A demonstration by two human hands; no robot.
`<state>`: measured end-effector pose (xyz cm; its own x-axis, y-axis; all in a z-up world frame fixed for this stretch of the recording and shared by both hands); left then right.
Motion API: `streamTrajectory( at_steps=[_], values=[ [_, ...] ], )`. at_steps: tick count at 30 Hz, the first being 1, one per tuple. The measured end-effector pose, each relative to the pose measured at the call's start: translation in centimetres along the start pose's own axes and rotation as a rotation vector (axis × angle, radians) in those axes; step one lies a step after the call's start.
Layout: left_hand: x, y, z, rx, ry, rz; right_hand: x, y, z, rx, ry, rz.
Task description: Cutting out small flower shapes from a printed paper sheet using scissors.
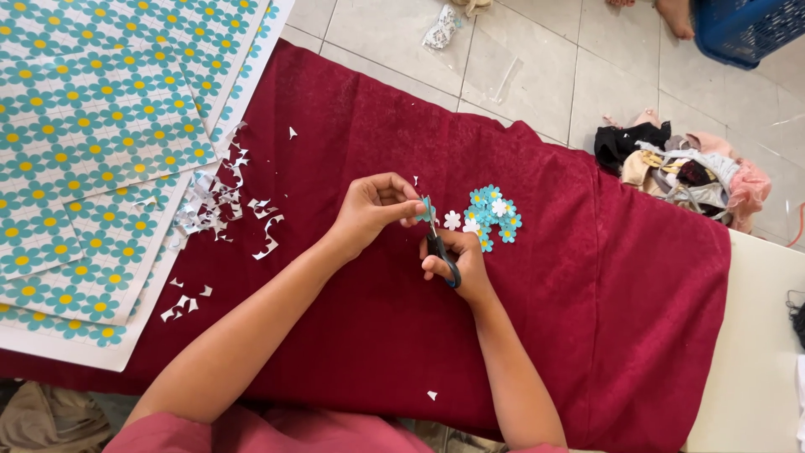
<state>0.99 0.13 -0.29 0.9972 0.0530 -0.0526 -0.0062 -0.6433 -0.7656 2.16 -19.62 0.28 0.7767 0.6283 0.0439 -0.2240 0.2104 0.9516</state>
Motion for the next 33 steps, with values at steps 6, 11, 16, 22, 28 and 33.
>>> streamTrajectory(
  at_steps=[6, 11, 16, 22, 28, 33],
  values=[
    [-0.7, 0.2, -0.7, 0.015, 0.021, -0.004, 0.1, 1.0, -0.1, 0.027, -0.002, 0.016],
    [-1.0, -0.1, -1.1, 0.025, 0.023, -0.013, 0.2, 0.4, -0.1, 0.019, -0.010, 0.033],
    [-1.0, -0.1, -1.1, 0.023, 0.009, -0.001, -0.1, 0.6, 0.4, 0.058, 0.057, -0.006],
    [-1.2, 0.2, -1.1, 0.014, 0.010, 0.012, 0.0, -0.2, -0.1, 0.040, 0.007, 0.017],
    [-1.3, 0.5, -1.3, -0.012, 0.032, -0.022, 0.1, -0.7, -0.3, 0.021, -0.038, 0.027],
    [-1.5, 0.6, -1.7, 0.029, 0.020, -0.033, 0.1, 0.4, -0.5, -0.017, -0.062, 0.029]
  ],
)
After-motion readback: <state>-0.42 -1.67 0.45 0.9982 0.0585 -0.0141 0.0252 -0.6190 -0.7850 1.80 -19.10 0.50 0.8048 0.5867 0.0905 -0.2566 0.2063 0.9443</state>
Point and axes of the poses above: each hand's wrist, its own x-axis towards the middle knuckle, its own z-axis out of the back of the hand, y = z × x, the point moved 1 cm from there along x, towards the middle knuckle, and after that the axes turned 5 degrees about -x, right-handed, at the moved point
